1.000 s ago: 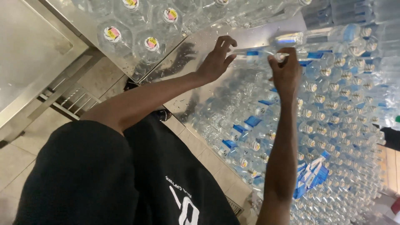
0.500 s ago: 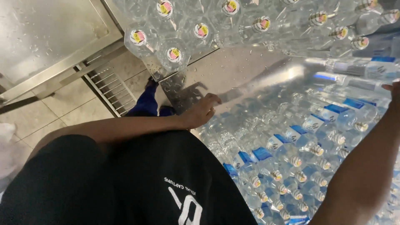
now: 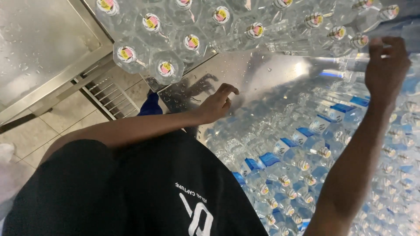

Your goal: The person repeatedly picks up small blue and white labels from a pile and applies them to the caps of clear plastic water bottles arranged on a metal table. The person peels the backing off each label and presses it onto the bottle cap before moving to the next bottle.

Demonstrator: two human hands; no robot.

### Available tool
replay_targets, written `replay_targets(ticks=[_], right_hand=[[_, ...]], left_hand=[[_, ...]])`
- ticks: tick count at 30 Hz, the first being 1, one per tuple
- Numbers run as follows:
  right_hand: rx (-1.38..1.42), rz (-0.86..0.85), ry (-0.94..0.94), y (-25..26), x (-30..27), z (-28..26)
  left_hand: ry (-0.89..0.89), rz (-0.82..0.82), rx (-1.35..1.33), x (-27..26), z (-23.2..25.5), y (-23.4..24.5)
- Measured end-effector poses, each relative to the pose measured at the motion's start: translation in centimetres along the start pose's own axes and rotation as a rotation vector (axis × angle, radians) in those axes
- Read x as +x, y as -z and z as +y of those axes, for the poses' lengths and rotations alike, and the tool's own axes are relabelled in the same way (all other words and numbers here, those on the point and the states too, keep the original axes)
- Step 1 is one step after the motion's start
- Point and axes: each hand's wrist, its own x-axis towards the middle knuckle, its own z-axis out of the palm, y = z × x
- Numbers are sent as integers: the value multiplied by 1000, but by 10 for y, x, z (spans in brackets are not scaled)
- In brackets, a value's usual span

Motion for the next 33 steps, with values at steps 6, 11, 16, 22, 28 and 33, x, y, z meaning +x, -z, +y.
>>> replay_targets(ticks=[6,11,16,22,28,33], right_hand=[[482,-194,-196,27,15,-91],[483,-161,-179,36,-14,-100],[446,-287,-430,72,-48,-166],[532,-464,-571,105,-103,-252],[619,-373,-520,155,-174,-298],[470,-260,-686,210,-289,-214]], left_hand=[[34,-132,-18,2,15,-3],[-32,-116,-24,0,13,2],[-49,-104,38,5,9,-6],[-313,-24,136,21,-4,-30],[-384,-23,180,2,17,-38],[-479,-69,188,-18,10,-38]])
